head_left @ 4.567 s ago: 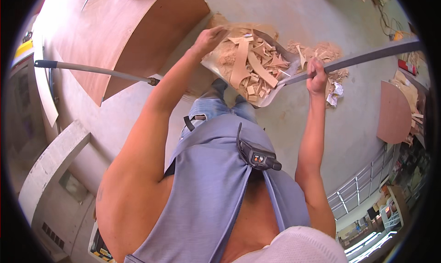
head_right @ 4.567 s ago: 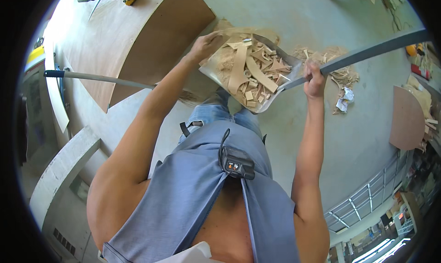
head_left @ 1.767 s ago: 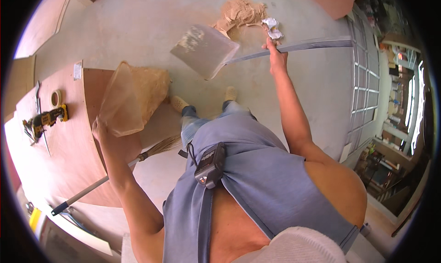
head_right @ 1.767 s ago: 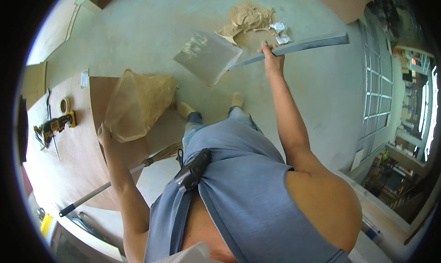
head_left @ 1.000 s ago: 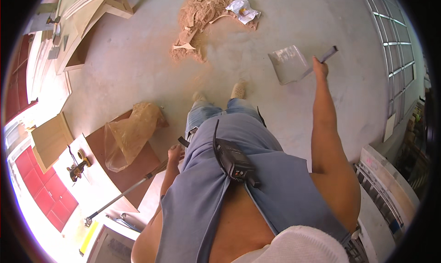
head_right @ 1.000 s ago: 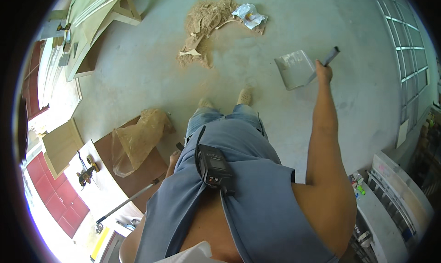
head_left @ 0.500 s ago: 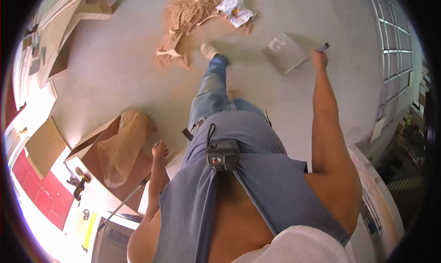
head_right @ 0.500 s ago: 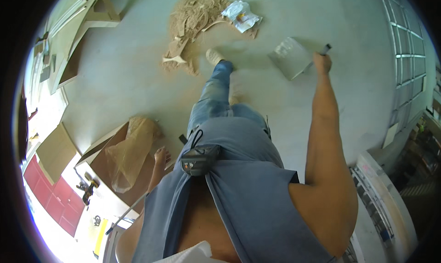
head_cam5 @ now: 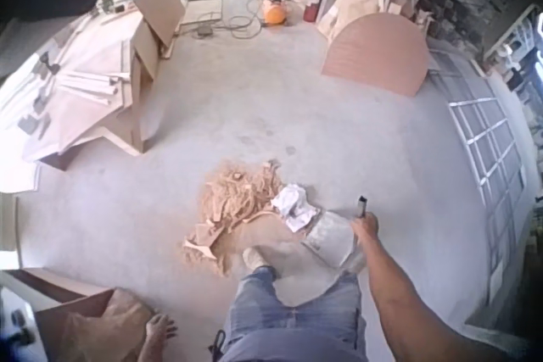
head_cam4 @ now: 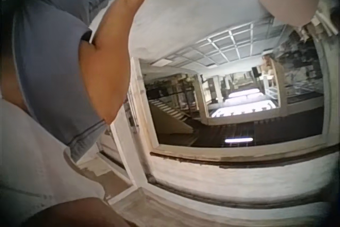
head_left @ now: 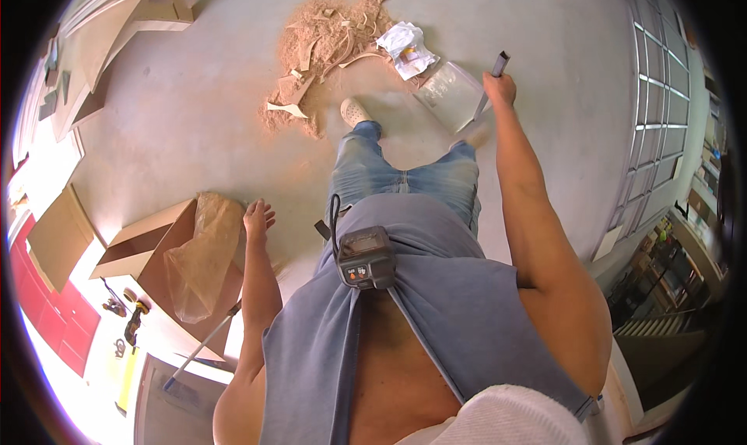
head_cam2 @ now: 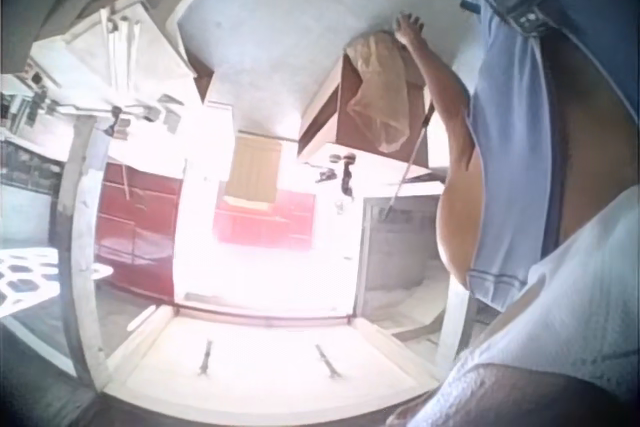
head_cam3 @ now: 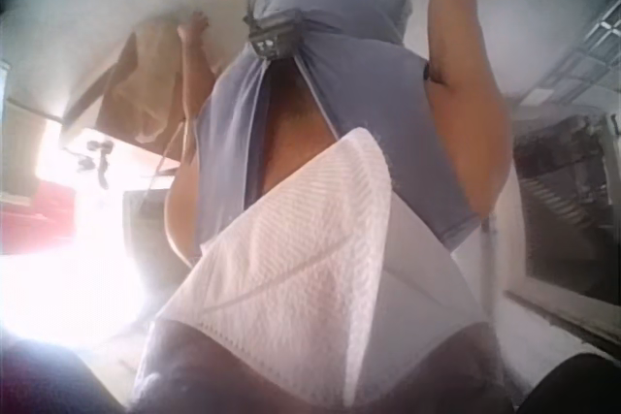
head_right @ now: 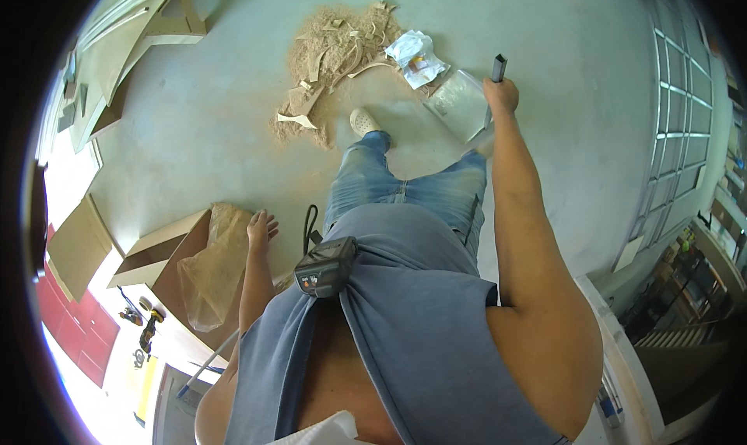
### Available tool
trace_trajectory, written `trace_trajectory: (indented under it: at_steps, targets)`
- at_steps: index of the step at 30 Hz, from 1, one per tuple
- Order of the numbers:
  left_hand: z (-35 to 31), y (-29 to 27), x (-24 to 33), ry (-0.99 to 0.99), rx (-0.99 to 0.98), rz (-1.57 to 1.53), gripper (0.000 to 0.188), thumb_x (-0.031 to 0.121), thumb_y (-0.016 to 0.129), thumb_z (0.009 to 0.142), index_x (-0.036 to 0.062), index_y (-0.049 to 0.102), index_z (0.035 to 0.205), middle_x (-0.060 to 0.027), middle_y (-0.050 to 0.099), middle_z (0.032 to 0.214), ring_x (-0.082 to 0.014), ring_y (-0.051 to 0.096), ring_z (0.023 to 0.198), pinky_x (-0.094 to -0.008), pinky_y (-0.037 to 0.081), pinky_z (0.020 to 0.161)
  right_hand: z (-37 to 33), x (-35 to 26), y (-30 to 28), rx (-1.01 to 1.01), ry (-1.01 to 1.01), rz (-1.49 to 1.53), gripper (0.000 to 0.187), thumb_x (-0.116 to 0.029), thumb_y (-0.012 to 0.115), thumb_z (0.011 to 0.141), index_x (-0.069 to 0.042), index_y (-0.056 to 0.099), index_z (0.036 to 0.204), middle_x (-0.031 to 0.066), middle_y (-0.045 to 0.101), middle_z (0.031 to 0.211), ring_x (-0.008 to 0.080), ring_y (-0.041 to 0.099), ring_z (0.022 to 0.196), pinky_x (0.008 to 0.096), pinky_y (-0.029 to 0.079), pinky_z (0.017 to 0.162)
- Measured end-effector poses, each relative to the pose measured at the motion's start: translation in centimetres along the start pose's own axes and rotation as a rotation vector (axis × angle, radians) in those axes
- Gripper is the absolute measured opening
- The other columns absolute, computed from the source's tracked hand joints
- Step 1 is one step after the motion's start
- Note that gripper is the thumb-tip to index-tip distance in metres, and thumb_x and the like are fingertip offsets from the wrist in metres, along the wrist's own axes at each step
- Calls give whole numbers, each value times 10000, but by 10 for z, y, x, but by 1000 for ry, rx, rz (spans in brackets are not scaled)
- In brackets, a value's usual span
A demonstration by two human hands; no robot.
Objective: The recorder uses a broom and a handheld dustpan to sweep up wood shavings and debris from a concrete floor in a workshop.
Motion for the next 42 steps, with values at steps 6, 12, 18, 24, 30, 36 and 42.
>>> trace_trajectory:
  at_steps: [6,12,18,24,30,36,42]
  targets:
    - [-9,-19,-53,-132,91,-40,441,331,534,863,45,498,1196,-118,607,1027,-199,617,755,-301,503,583,0,-104,31,-7,-256,37,339,-344,547,679,-75,676,839,193,649,842,364,621,833,434,487,754]
    - [-41,3,-97,-234,111,-108,450,314,528,867,40,479,1221,-128,602,1052,-219,625,779,-311,516,596,-52,-233,82,-203,-492,223,345,-372,601,654,-54,678,764,185,648,747,357,635,757,423,495,717]
    - [-70,38,-100,-213,143,-204,450,325,537,865,44,490,1214,-126,609,1043,-211,626,789,-311,516,614,-88,-253,106,-133,-547,401,335,-362,623,674,-40,671,752,197,639,718,362,634,742,412,504,679]
    - [-90,71,-101,-221,115,-208,433,315,532,864,40,509,1197,-125,615,1028,-200,628,782,-305,516,617,-16,-166,113,-230,-767,345,240,-247,580,807,-85,636,974,97,661,856,242,635,790,349,489,688]
    - [-104,78,-65,-171,135,-97,430,309,541,859,20,525,1176,-130,618,1019,-204,632,789,-304,520,625,31,33,128,-470,33,1034,423,-265,607,820,-33,536,1167,76,589,1074,165,546,1001,320,388,907]
    - [-123,80,-63,-144,131,-107,454,330,545,861,34,495,1202,-125,606,1044,-207,621,816,-312,508,641,33,12,115,-376,-260,964,384,-271,588,832,-23,555,1124,106,587,1093,196,562,981,314,402,893]
    - [-133,107,-53,-131,165,-110,422,309,527,871,30,519,1187,-138,621,1028,-220,634,824,-320,518,649,14,-72,117,-252,-640,585,259,-238,586,771,-25,638,908,104,623,864,193,577,837,333,451,760]
Point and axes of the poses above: each hand's wrist, its own z-axis towards the middle knuckle, its own y-axis out of the palm, x = y × z, the point moved 6 cm from there along z, towards the middle knuckle
